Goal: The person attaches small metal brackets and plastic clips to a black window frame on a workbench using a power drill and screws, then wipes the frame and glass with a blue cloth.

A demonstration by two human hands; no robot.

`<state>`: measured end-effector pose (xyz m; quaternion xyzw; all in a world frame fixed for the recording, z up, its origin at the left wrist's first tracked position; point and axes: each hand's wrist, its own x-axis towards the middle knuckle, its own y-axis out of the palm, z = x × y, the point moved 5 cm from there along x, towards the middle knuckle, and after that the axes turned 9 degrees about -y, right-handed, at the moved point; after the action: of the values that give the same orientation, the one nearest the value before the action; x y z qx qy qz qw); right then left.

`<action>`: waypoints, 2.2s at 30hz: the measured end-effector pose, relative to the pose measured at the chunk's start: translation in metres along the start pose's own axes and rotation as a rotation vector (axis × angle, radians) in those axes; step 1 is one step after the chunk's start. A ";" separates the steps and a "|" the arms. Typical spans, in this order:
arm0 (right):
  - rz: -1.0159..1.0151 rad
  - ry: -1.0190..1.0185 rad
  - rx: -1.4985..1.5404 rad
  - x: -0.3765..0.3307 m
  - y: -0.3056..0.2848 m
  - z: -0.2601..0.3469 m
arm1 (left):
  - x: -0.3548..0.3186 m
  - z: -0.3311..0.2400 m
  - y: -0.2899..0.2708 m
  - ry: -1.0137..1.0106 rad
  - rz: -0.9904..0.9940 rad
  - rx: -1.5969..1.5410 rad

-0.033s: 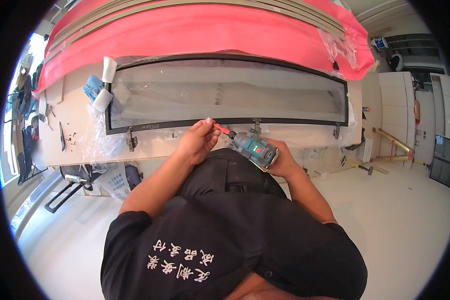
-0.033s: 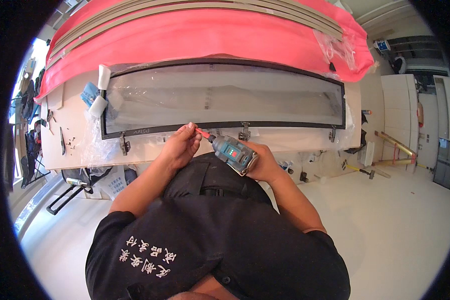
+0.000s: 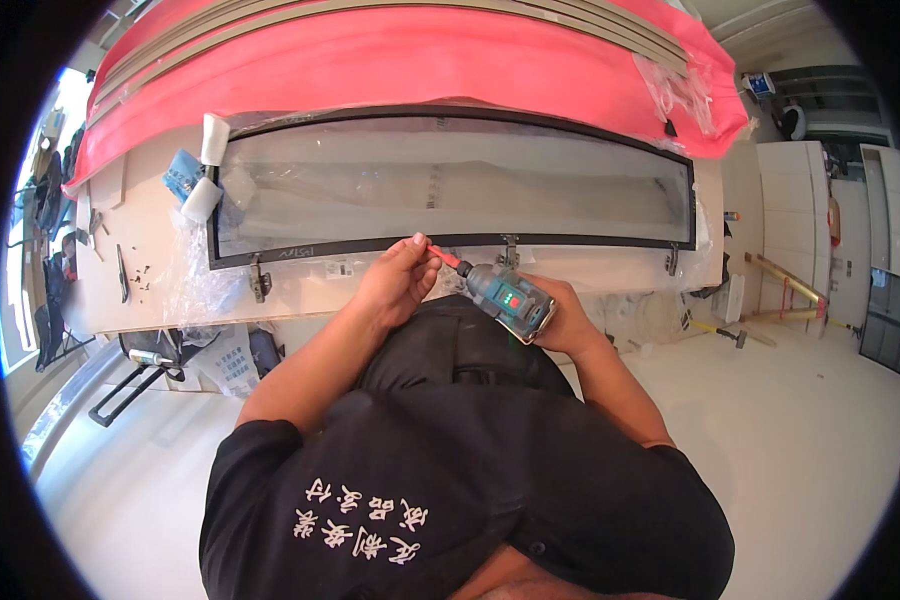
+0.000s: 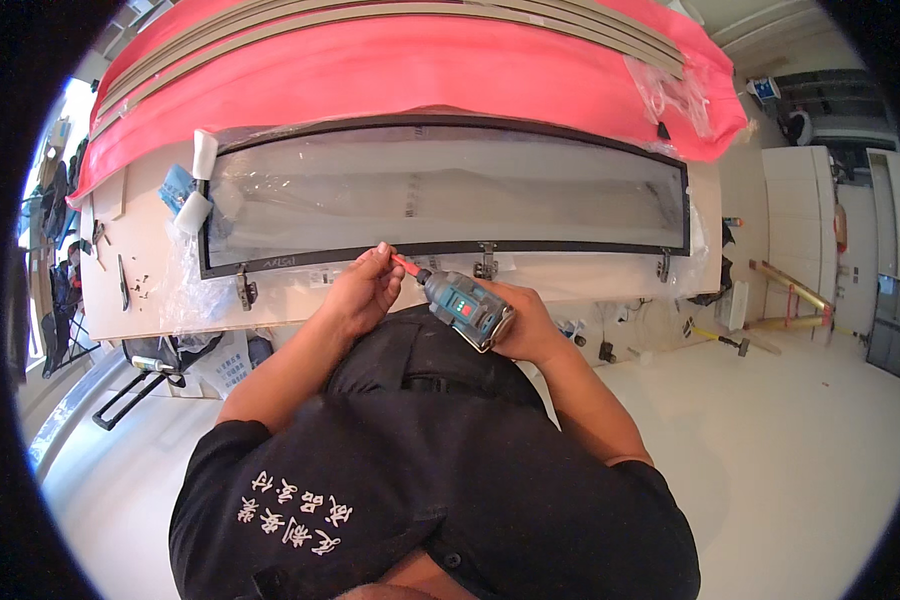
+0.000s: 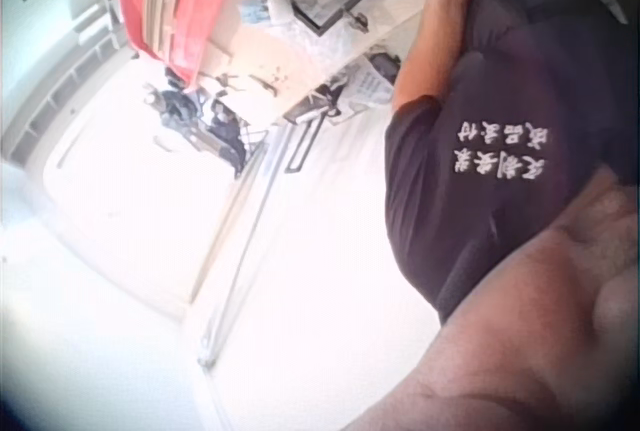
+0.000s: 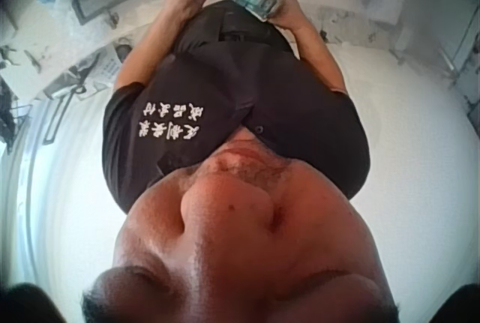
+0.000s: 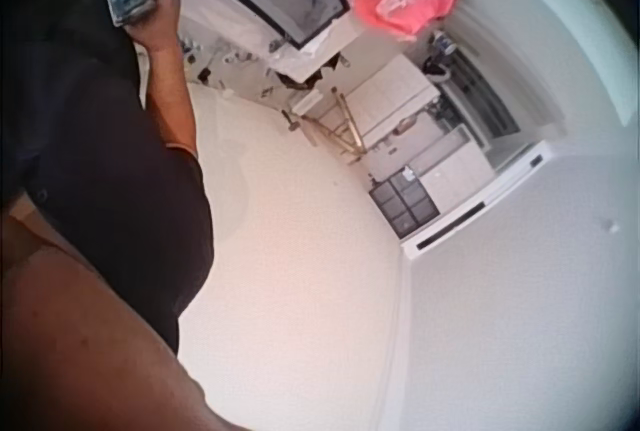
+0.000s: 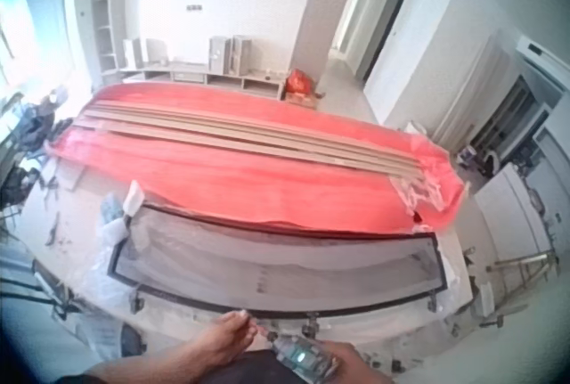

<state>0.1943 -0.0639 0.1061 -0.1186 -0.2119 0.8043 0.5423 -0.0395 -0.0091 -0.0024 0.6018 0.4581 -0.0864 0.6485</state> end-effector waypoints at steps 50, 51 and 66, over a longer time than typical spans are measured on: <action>0.040 0.698 -0.267 -0.023 -0.068 -0.094 | 0.167 0.043 0.065 0.756 -0.093 2.122; 0.050 0.712 -0.268 -0.021 -0.068 -0.092 | 0.167 0.043 0.065 0.750 -0.094 2.126; 0.224 0.775 -0.432 0.004 -0.071 -0.089 | 0.166 0.042 0.063 0.762 -0.094 2.115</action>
<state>0.2886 -0.0179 0.0609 -0.5433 -0.1424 0.6915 0.4542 0.1166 0.0445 -0.0799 0.8186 0.3451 -0.2665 -0.3738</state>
